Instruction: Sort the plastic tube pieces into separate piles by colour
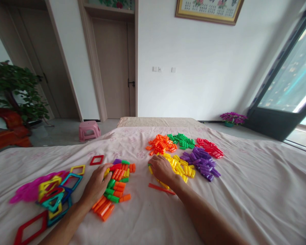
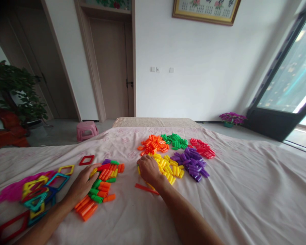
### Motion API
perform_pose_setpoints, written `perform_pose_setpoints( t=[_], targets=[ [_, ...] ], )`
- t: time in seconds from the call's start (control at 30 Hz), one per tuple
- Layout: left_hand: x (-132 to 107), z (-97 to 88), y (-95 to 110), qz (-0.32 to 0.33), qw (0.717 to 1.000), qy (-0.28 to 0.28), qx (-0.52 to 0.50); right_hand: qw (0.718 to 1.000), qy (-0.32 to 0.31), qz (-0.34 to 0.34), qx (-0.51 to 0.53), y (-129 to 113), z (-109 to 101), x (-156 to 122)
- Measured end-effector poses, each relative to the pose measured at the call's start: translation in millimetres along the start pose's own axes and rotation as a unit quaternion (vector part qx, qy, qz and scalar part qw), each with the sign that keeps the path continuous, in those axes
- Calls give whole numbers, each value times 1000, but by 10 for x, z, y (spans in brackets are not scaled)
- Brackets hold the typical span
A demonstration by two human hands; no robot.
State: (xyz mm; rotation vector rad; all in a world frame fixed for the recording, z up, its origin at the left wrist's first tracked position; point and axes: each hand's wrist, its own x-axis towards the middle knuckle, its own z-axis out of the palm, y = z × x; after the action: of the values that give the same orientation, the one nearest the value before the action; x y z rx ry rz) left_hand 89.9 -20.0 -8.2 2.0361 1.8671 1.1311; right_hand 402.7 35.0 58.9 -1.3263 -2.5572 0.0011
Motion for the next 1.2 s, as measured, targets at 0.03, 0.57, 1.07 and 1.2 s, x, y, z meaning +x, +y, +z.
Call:
perform_pose_setpoints(
  t=[0.03,0.57,1.07,1.2],
  targets=[
    [1,1,3,-1,1000,-1,0,1000,-2,-3,-2,-5,-1,-6],
    [5,-15,33,0,1000,7,-6,1000,-6,10,-7,-7,-3,-18],
    [3,-18,23,4,1000,7,3,987,-3,-102,121,-513,-27,-117],
    [1,-24,54,15,1000,-2,-1,986,-5,-131,105,-609,122,-54]
  ],
)
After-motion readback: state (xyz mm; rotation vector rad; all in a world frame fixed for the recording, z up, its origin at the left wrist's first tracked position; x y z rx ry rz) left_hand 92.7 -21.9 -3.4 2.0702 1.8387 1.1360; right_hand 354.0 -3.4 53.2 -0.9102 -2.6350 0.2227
